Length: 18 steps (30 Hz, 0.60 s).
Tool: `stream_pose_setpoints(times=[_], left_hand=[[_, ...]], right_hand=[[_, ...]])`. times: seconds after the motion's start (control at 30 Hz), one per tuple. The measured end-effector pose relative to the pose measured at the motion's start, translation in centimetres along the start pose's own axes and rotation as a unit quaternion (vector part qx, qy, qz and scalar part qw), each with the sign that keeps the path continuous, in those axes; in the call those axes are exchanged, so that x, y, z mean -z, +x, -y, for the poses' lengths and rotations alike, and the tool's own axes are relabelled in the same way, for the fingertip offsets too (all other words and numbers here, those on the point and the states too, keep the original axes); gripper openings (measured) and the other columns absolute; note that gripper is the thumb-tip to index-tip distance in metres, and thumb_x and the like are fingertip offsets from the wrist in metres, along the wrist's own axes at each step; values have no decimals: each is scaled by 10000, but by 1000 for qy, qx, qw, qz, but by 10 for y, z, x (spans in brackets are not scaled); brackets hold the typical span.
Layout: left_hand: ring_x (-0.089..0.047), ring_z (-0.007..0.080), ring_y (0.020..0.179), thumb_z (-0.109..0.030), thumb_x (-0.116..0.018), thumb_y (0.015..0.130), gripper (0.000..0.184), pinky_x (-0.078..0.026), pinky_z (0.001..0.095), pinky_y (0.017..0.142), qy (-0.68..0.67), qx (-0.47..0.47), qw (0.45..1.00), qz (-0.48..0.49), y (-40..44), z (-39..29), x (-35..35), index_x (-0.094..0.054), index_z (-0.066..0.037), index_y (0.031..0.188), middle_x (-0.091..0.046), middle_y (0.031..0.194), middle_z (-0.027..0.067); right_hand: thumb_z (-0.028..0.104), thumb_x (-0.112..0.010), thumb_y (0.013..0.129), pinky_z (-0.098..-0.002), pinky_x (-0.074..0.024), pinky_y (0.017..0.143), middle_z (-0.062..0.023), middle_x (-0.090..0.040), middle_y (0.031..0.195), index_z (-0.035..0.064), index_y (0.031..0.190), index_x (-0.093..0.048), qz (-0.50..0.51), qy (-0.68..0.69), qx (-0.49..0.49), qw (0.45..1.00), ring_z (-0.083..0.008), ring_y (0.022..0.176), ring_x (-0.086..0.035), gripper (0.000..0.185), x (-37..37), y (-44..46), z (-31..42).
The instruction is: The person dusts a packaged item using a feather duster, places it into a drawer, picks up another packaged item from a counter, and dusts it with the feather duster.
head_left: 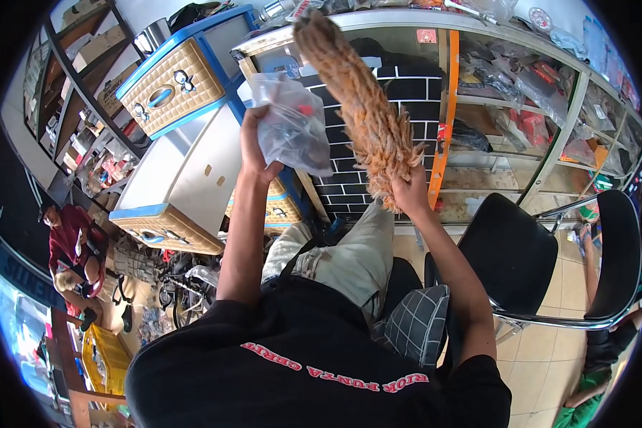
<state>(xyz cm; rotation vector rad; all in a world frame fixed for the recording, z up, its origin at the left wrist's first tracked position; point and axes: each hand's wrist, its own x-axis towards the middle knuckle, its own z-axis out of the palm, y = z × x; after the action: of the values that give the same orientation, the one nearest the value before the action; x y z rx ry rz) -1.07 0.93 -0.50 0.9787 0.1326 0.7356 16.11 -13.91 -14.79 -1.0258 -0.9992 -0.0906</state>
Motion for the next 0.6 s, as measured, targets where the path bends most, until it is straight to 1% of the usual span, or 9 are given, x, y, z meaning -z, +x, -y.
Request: stream_pose_setpoints(times=[0.1, 0.2, 0.23, 0.3, 0.33, 0.4, 0.43, 0.53, 0.6], left_hand=[[-611, 276, 883, -255, -419, 853, 370, -494, 394, 807, -110, -89, 989, 40, 6, 0, 17, -501, 4, 1104, -609, 1028, 157], [-591, 266, 927, -328, -413, 874, 443, -469, 381, 847, -99, -108, 975, 166, -3, -8, 20, -488, 9, 1152, -592, 1086, 149], [-583, 266, 935, -407, -384, 889, 504, -467, 385, 841, -109, -134, 975, 137, -10, -3, 5, -478, -9, 1182, -576, 1119, 143], [-577, 266, 930, -468, -348, 896, 543, -467, 395, 826, -131, -142, 966, 169, -10, -2, 1, -470, -43, 1210, -575, 1112, 129], [-571, 249, 833, -533, -334, 903, 609, -488, 370, 738, -10, -208, 978, -10, 1, 2, 14, -449, -34, 1232, -558, 1112, 124], [-563, 238, 832, -526, -357, 905, 568, -487, 365, 730, -64, -170, 979, 90, 8, 4, 25, -472, -53, 1199, -562, 1094, 113], [-563, 234, 895, -491, -386, 910, 510, -489, 385, 771, -56, -194, 978, -60, 10, 14, 28, -490, -64, 1169, -565, 1097, 107], [-467, 324, 1154, -425, -388, 920, 521, -417, 476, 953, 83, -197, 968, 129, 44, 22, 48, -398, -43, 1275, -410, 1326, 201], [-484, 328, 1127, -424, -411, 915, 531, -428, 472, 940, 41, -100, 991, 78, 13, 12, 7, -392, -38, 1278, -438, 1285, 224]], right_hand=[[76, -539, 717, -352, -495, 613, -178, -629, 729, -3, 887, -605, 134, -87, 22, 987, -320, 688, -635, 199, 7, 0, 6], [86, -551, 716, -372, -494, 609, -181, -624, 734, 7, 896, -604, 155, -141, 22, 978, -338, 701, -622, 204, 4, -5, -8], [54, -542, 745, -352, -470, 781, -177, -634, 965, -8, 1017, -585, 192, -136, -38, 971, -328, 909, -607, 283, 4, -7, -14], [55, -550, 741, -352, -469, 785, -178, -633, 965, -6, 1026, -583, 197, -139, -25, 970, -327, 912, -606, 293, 1, -7, -14], [56, -557, 737, -351, -468, 789, -180, -632, 965, -4, 1034, -581, 201, -144, -14, 969, -326, 916, -605, 304, 1, -8, -13], [77, -567, 728, -371, -481, 713, -180, -626, 861, 10, 974, -595, 177, -137, 20, 974, -339, 825, -606, 257, -2, -8, -8], [97, -577, 718, -392, -493, 637, -180, -620, 757, 23, 913, -610, 152, -130, 58, 978, -352, 735, -606, 211, -3, -7, -6], [101, -585, 720, -396, -491, 649, -176, -625, 794, 28, 917, -614, 156, -136, 66, 976, -359, 753, -602, 211, -2, -6, -9], [98, -585, 717, -403, -491, 651, -174, -625, 804, 26, 914, -613, 160, -138, 69, 975, -363, 758, -598, 211, -2, -7, -6]])
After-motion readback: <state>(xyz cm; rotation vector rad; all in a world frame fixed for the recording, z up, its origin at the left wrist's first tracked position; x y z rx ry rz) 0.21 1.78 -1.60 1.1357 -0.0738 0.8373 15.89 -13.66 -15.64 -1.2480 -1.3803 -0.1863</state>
